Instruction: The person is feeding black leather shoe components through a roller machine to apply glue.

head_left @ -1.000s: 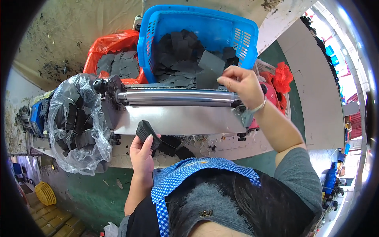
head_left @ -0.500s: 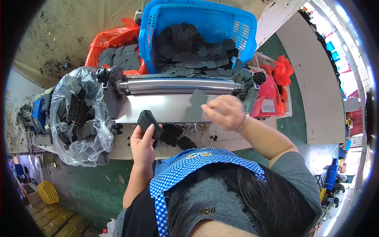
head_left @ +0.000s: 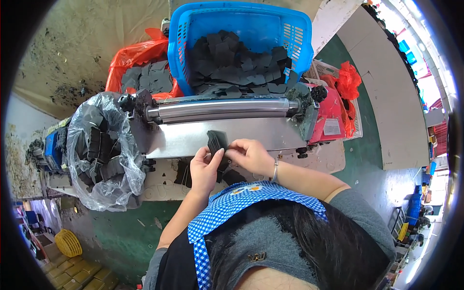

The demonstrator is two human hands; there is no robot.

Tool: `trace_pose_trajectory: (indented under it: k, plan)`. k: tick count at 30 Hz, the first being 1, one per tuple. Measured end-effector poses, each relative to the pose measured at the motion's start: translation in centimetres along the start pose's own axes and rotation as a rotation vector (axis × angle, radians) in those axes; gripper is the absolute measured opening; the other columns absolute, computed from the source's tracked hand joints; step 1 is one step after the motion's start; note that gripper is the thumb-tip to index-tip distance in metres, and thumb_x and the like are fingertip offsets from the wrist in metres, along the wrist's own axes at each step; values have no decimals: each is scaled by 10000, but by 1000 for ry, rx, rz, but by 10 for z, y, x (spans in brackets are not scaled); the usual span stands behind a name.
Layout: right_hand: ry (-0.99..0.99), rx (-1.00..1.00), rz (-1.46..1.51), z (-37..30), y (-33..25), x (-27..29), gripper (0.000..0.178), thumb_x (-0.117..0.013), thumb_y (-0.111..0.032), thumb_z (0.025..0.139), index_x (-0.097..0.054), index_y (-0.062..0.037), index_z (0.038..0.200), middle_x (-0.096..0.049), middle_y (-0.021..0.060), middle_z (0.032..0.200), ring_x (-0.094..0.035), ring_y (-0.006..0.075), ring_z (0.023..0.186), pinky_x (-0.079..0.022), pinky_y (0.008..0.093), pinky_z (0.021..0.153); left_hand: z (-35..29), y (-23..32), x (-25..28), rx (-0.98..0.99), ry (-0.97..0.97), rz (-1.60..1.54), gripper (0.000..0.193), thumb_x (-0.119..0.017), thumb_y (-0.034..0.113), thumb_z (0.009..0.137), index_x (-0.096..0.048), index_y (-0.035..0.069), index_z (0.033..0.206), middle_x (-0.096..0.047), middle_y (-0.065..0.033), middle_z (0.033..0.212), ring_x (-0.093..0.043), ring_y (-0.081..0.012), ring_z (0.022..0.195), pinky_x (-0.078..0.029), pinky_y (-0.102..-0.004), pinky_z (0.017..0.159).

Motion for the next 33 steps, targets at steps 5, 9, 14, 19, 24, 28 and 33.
trace_pose_trajectory:
  k: [5,9,14,19,24,28,33]
  plan:
    - [105,-625,500,4,14,14,153,-602,-164,872,-609,-11,877,-630,61,693,-572,80,518,-454,180,475,18,20,6,9,14,-163,119,-579,76,870,-594,1,960,-649,-83,901,-605,-115,776,-486,-249,725]
    - [202,-495,351,7,2,14,134,-647,-161,842,-625,-29,834,-621,23,662,-576,89,530,-466,177,503,19,17,17,-32,96,57,91,-619,58,842,-574,8,903,-623,-65,843,-571,-89,722,-460,-211,648]
    - [309,108,-293,10,-18,11,148,-672,-134,811,-644,9,783,-608,9,723,-601,106,620,-477,202,545,4,16,-1,-380,51,358,132,-657,24,802,-541,12,865,-572,-9,853,-518,-43,710,-429,-183,615]
    - [109,-254,435,13,-18,2,129,-611,-71,846,-653,46,810,-578,46,839,-607,107,706,-503,219,639,6,17,-7,7,-25,-163,105,-635,64,841,-562,29,908,-604,-17,832,-552,-55,720,-454,-195,664]
    - [89,-307,447,10,-7,-6,126,-571,-99,885,-600,23,896,-581,46,836,-605,104,736,-503,225,653,9,12,-3,-77,2,58,138,-628,41,808,-553,13,920,-605,-27,841,-558,-69,743,-457,-210,672]
    - [126,-318,490,8,3,-17,122,-513,-109,917,-515,8,953,-584,68,790,-612,121,685,-492,228,591,15,14,8,-55,68,60,219,-581,-5,762,-554,-19,979,-607,-41,866,-564,-89,776,-460,-230,698]
    - [236,-642,711,12,10,2,192,-408,-177,959,-460,4,995,-610,119,809,-627,182,652,-491,254,548,20,20,25,-103,91,-95,290,-493,-58,783,-535,-48,1069,-614,-110,984,-616,-179,825,-511,-302,748]
Point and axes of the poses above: each hand's wrist, its own z-axis towards the middle knuckle, its own x-axis out of the back of the hand, y = z × x, the point moved 1 cm from there along z, towards the middle knuckle
